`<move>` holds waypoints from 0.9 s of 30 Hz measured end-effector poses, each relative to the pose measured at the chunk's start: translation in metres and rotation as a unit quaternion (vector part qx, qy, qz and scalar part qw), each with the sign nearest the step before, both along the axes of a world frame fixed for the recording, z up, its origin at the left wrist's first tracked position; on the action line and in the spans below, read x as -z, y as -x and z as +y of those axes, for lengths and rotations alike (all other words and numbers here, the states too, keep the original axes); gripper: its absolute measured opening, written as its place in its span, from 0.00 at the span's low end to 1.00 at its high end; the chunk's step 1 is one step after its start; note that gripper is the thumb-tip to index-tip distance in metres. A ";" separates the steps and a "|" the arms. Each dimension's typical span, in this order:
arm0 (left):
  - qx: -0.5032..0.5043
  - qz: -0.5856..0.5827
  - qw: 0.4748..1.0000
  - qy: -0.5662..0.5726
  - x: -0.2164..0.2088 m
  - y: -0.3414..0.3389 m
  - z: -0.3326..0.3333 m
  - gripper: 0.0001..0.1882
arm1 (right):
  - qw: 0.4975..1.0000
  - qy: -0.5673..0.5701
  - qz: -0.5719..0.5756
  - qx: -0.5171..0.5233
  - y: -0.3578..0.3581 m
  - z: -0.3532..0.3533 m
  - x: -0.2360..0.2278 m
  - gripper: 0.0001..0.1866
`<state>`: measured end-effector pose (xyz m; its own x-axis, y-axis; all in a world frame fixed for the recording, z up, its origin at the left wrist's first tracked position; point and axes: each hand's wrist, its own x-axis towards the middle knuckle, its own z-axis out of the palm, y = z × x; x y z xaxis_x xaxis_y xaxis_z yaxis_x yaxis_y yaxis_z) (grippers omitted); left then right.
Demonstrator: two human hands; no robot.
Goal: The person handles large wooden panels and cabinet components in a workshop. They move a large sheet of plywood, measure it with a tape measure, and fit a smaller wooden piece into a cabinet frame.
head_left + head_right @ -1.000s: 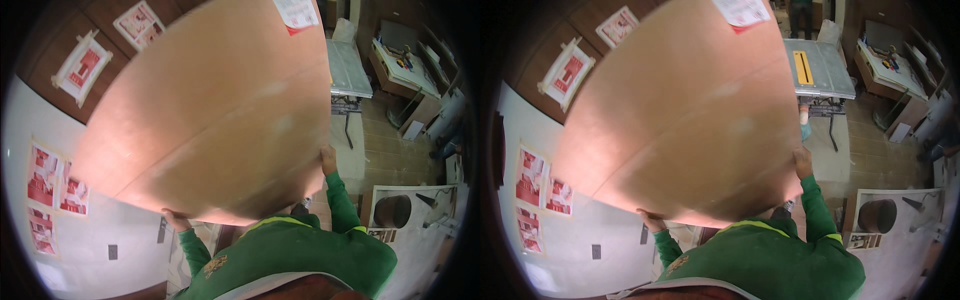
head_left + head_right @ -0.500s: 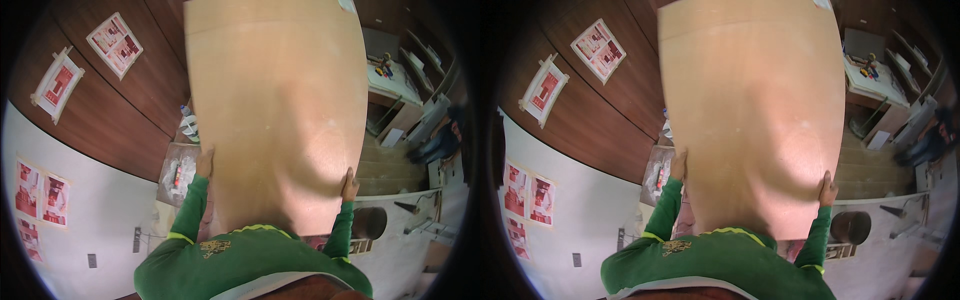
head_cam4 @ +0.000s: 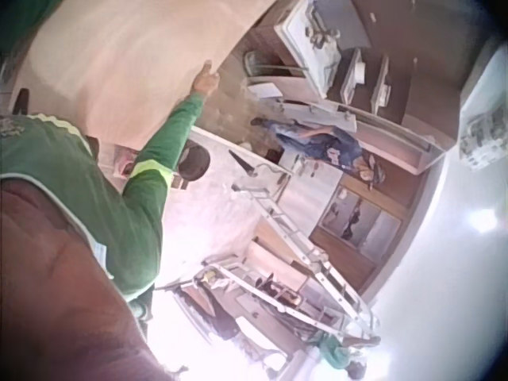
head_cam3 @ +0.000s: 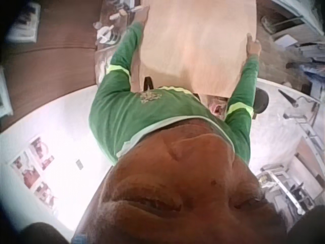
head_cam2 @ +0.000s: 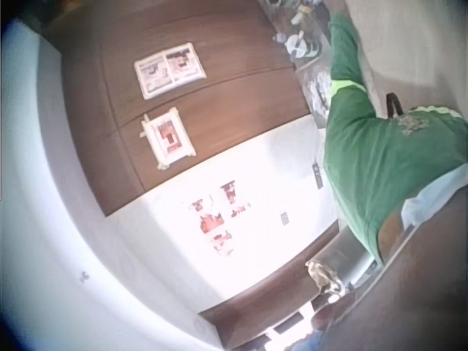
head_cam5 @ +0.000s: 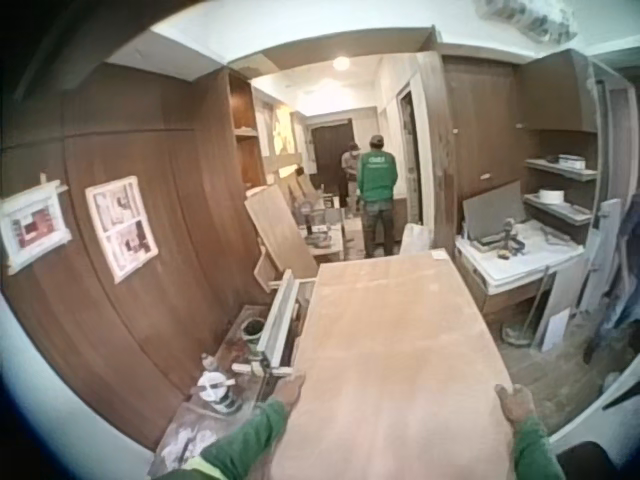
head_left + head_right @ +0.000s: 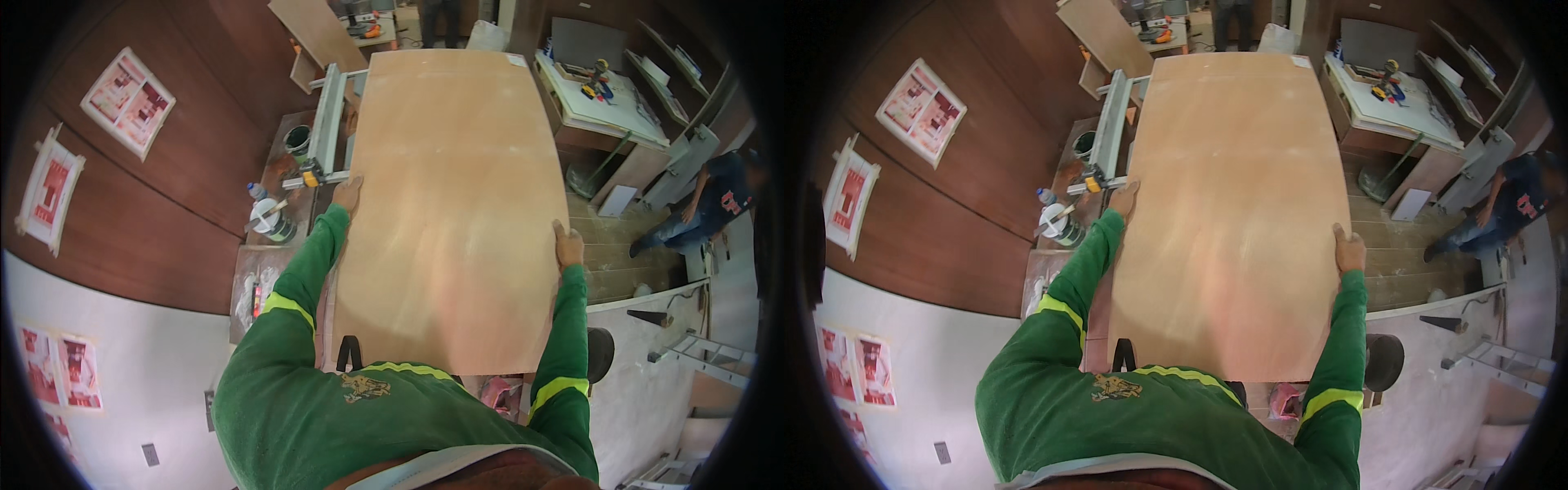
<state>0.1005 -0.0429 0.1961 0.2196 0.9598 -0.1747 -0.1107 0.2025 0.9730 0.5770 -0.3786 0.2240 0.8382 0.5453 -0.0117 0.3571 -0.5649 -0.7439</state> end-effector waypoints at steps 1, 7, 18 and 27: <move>0.006 -0.005 1.000 0.003 0.014 -0.005 0.011 0.24 | 1.000 0.008 0.003 -0.006 -0.010 0.009 0.005 0.36; 0.065 0.201 0.977 -0.037 0.062 0.012 0.099 0.33 | 0.997 0.067 -0.004 -0.028 -0.025 0.093 0.006 0.41; 0.053 0.281 0.957 0.040 0.002 0.040 0.057 0.36 | 0.981 0.080 0.116 -0.133 -0.066 0.229 0.028 0.40; 0.093 0.156 0.964 0.195 0.034 0.108 -0.071 0.34 | 0.964 0.132 0.188 -0.133 -0.011 0.085 -0.002 0.36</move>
<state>-0.0078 -0.1141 0.1621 0.2590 0.7572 -0.5997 0.2485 0.5477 0.7989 0.5881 -0.2933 0.2261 0.5777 0.6772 -0.4557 0.2483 -0.6776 -0.6922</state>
